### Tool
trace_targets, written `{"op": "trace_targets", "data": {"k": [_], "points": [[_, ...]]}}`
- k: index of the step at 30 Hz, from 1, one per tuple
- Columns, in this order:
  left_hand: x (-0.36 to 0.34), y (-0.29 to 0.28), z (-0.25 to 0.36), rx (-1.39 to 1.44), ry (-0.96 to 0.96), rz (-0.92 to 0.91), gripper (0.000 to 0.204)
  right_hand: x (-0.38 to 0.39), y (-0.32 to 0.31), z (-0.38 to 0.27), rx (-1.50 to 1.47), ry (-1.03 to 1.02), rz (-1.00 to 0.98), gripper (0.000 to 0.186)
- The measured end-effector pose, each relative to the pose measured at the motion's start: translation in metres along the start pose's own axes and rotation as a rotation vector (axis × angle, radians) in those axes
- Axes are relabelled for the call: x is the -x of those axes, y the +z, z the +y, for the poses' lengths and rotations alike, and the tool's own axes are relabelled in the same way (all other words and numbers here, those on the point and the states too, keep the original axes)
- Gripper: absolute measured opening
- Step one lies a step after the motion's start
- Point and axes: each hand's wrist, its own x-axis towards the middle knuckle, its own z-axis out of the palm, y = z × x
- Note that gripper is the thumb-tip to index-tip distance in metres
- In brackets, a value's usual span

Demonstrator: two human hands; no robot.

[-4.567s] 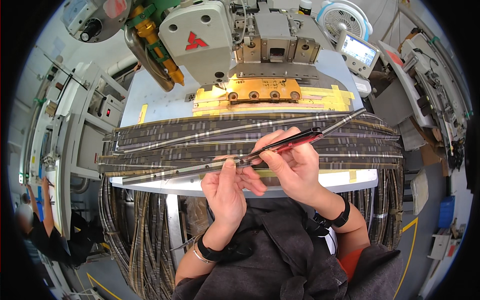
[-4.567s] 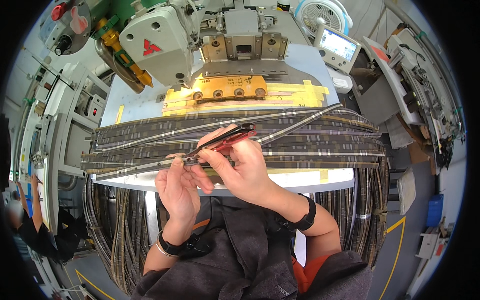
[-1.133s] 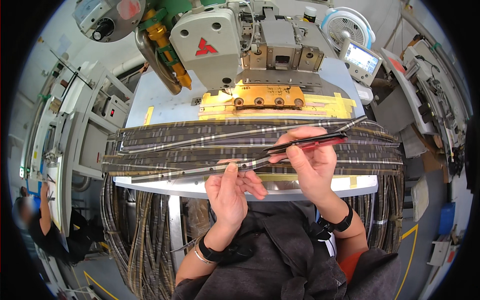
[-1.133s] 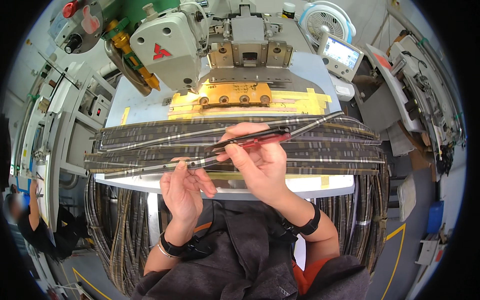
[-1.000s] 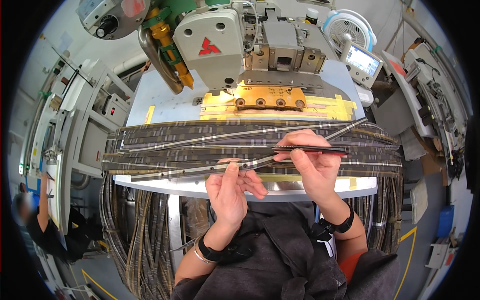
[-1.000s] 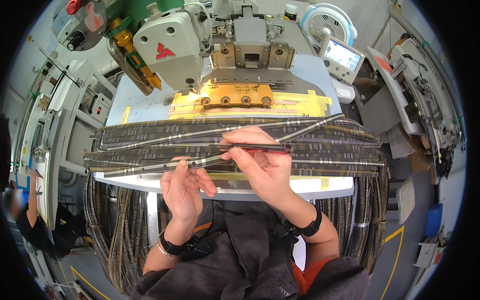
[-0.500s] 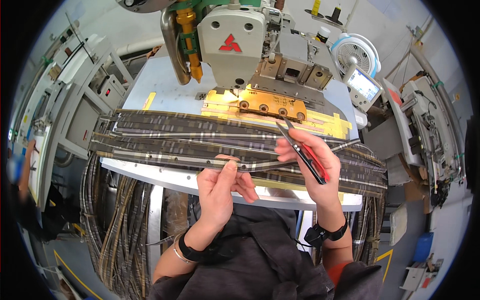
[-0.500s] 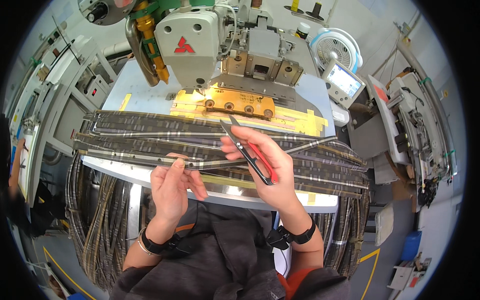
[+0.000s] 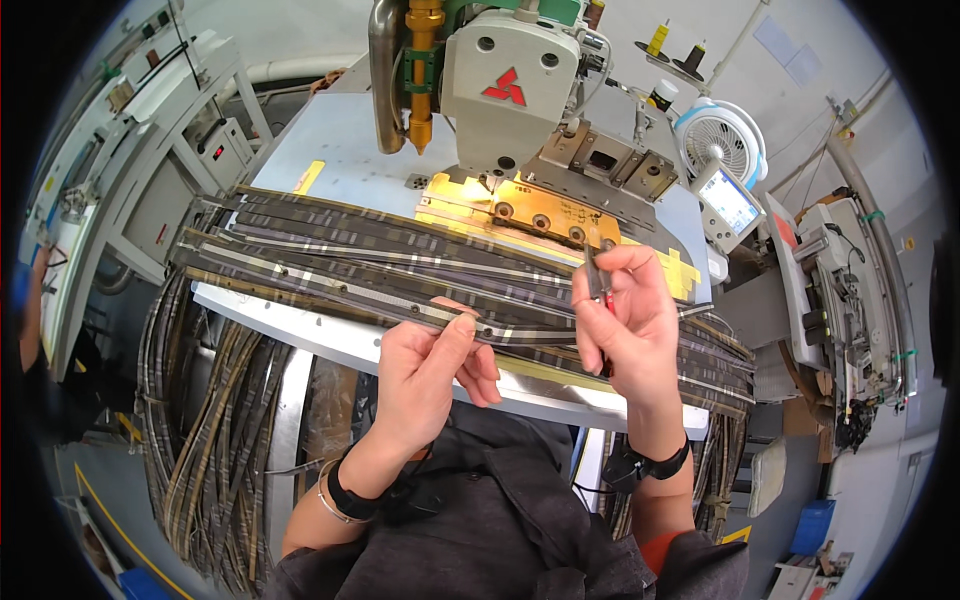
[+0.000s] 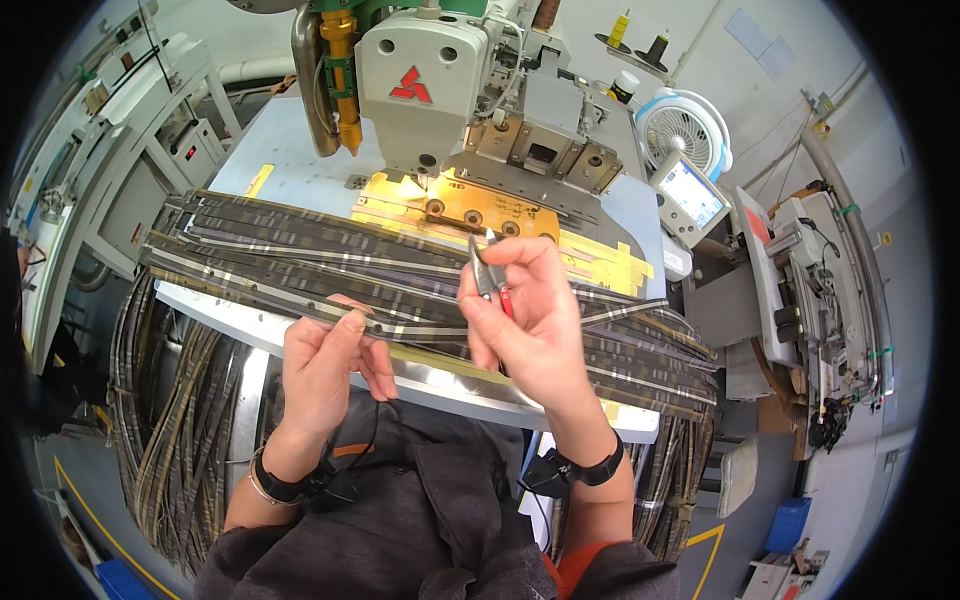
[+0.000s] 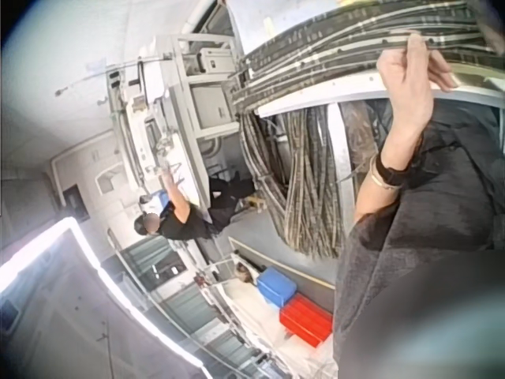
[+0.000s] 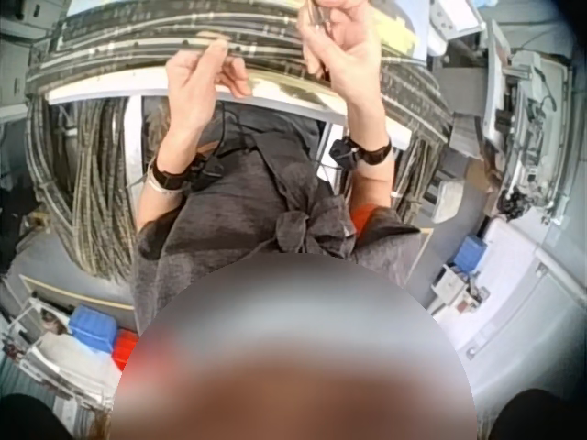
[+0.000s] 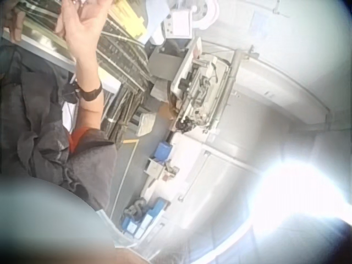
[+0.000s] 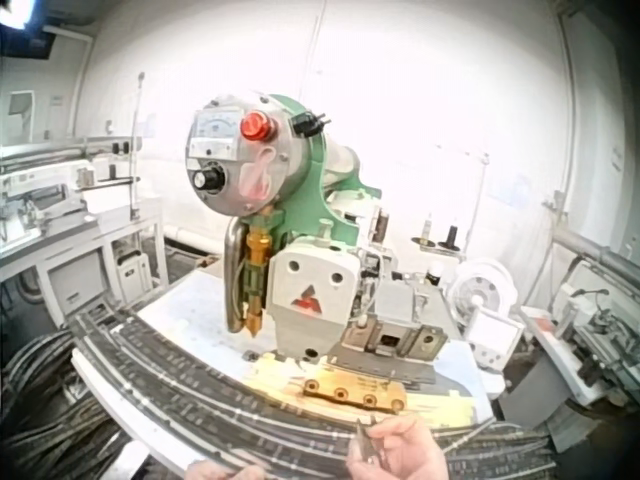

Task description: The worker is sewing several plaid straps together using an industrial sewing machine and trimming them with scissors.

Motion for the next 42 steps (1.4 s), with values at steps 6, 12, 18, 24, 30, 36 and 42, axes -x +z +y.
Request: {"op": "trace_targets", "data": {"k": [6,12,18,24,30,36,42], "points": [[0.001,-0.004,0.003,0.003,-0.005,0.011,0.048,-0.004,0.030,0.004,0.610,-0.076,0.017,0.048],[0.000,-0.008,0.001,0.072,0.074,-0.034,0.032,-0.016,0.034,0.003,0.903,-0.158,-0.226,0.015],[0.000,-0.008,-0.003,0.123,0.151,-0.061,0.014,-0.019,0.032,0.004,0.734,-0.009,-0.177,0.013],[-0.001,-0.003,-0.003,0.126,0.128,-0.005,0.007,-0.020,0.032,0.010,0.631,0.003,-0.133,0.016],[-0.001,-0.002,-0.002,0.124,0.109,0.033,0.009,-0.019,0.034,0.012,0.588,0.012,-0.133,0.015],[-0.001,0.002,-0.001,0.076,0.124,0.044,0.010,-0.018,0.034,0.014,0.608,-0.020,-0.138,0.014],[-0.001,0.005,-0.002,0.050,0.131,0.068,0.009,-0.019,0.033,0.011,0.638,-0.044,-0.123,0.013]]}}
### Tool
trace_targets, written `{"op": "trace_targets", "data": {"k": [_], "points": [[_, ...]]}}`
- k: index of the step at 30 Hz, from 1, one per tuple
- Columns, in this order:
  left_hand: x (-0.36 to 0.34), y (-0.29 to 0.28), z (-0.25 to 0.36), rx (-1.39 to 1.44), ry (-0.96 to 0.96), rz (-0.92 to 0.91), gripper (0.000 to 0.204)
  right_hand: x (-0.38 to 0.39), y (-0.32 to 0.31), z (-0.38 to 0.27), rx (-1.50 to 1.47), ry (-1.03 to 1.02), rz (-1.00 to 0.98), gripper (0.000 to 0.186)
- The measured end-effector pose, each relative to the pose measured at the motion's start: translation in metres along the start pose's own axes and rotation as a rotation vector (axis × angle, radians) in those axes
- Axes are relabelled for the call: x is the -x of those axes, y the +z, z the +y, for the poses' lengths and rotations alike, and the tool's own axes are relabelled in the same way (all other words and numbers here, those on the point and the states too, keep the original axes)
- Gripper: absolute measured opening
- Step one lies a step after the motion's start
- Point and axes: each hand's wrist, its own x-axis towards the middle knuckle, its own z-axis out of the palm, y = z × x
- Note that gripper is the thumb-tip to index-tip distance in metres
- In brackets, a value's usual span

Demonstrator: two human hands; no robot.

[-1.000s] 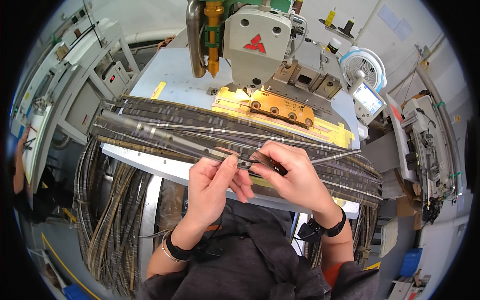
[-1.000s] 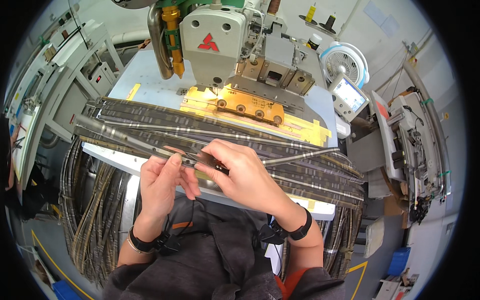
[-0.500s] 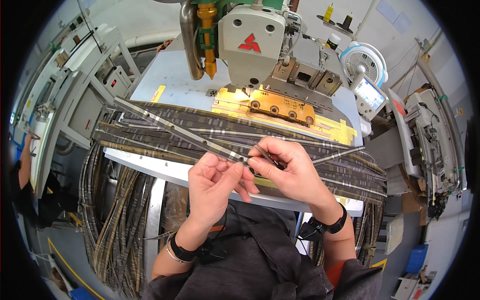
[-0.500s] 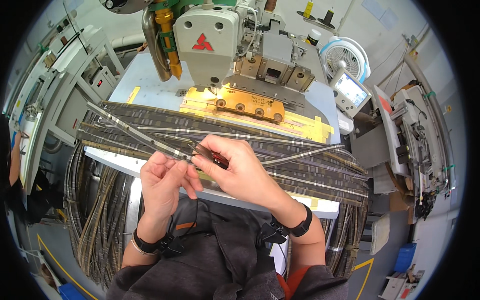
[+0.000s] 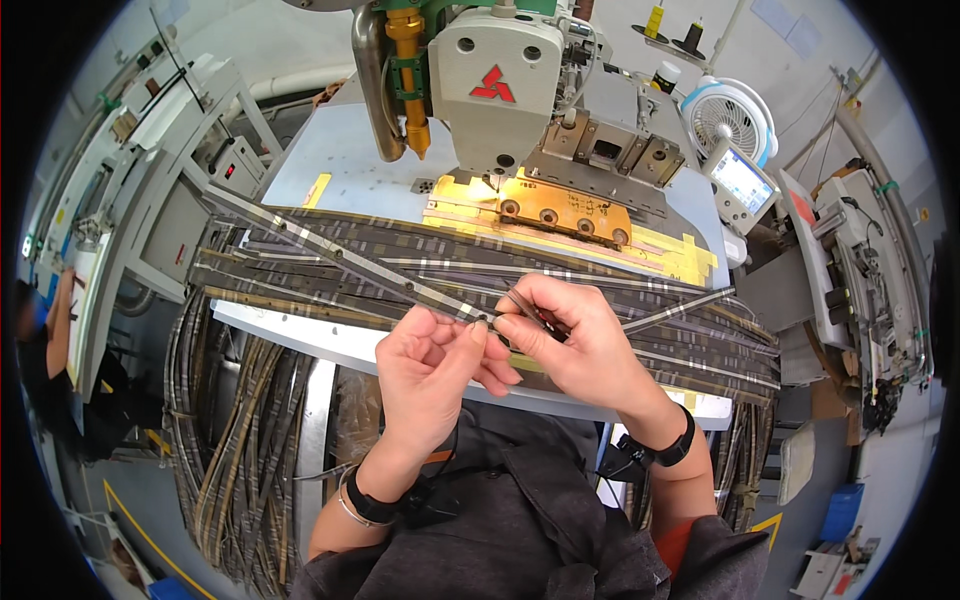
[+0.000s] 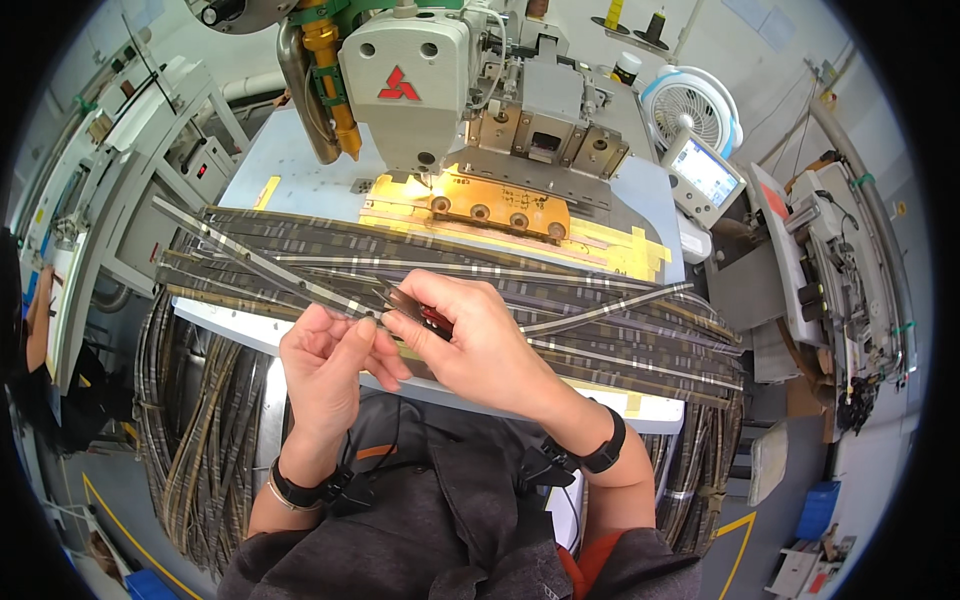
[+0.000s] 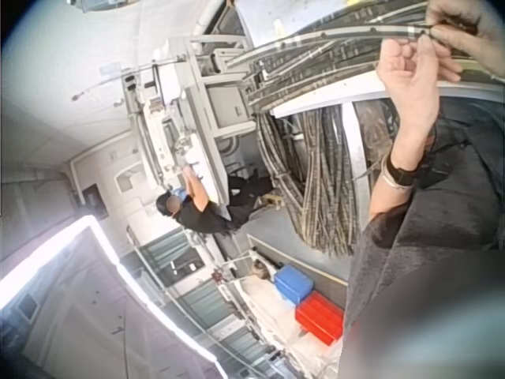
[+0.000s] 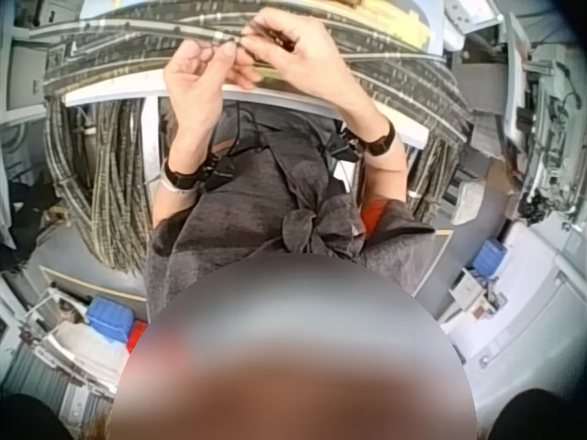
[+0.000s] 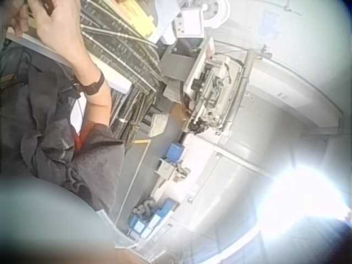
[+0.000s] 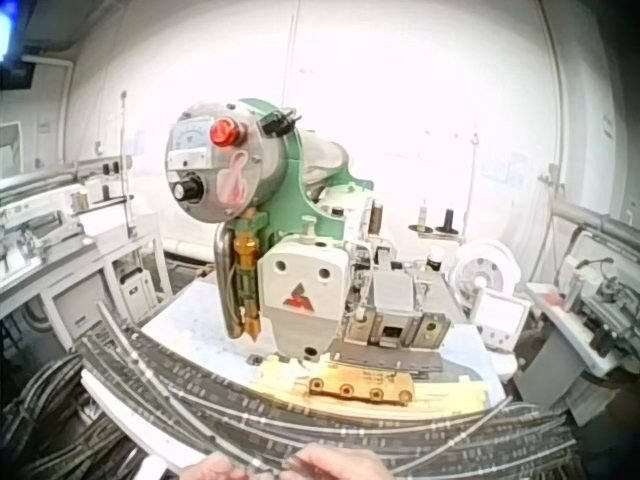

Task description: The worker is sewing several plaid straps together using an industrial sewing machine and trimming them with scissors.

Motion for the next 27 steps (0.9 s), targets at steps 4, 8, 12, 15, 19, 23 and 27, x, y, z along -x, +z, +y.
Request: {"op": "trace_targets", "data": {"k": [4,8,12,15,19,23,27], "points": [[-0.0006,-0.0012,0.0003,0.053,-0.011,-0.018,0.008,0.0009,-0.0007,-0.0003,-0.036,0.043,-0.012,0.014],[-0.0014,-0.0013,-0.0008,0.028,-0.005,-0.026,0.007,0.0008,0.0024,0.0032,-0.040,0.010,0.011,0.014],[-0.0011,-0.0014,-0.0015,0.023,0.001,-0.010,0.008,0.0011,0.0026,0.0017,-0.005,0.006,-0.010,0.014],[-0.0008,0.0002,-0.0002,-0.003,-0.007,0.010,0.008,0.0019,0.0037,-0.0021,0.068,-0.058,0.009,0.013],[-0.0012,0.0020,0.0008,-0.015,-0.021,0.023,0.008,0.0020,0.0039,-0.0022,0.114,-0.109,0.027,0.012],[-0.0037,0.0013,0.0006,-0.016,-0.035,0.022,0.008,0.0010,0.0031,-0.0022,0.143,-0.139,0.027,0.012],[-0.0065,-0.0034,0.0035,-0.050,-0.105,-0.028,0.011,0.0008,0.0018,0.0032,0.149,-0.173,0.009,0.012]]}}
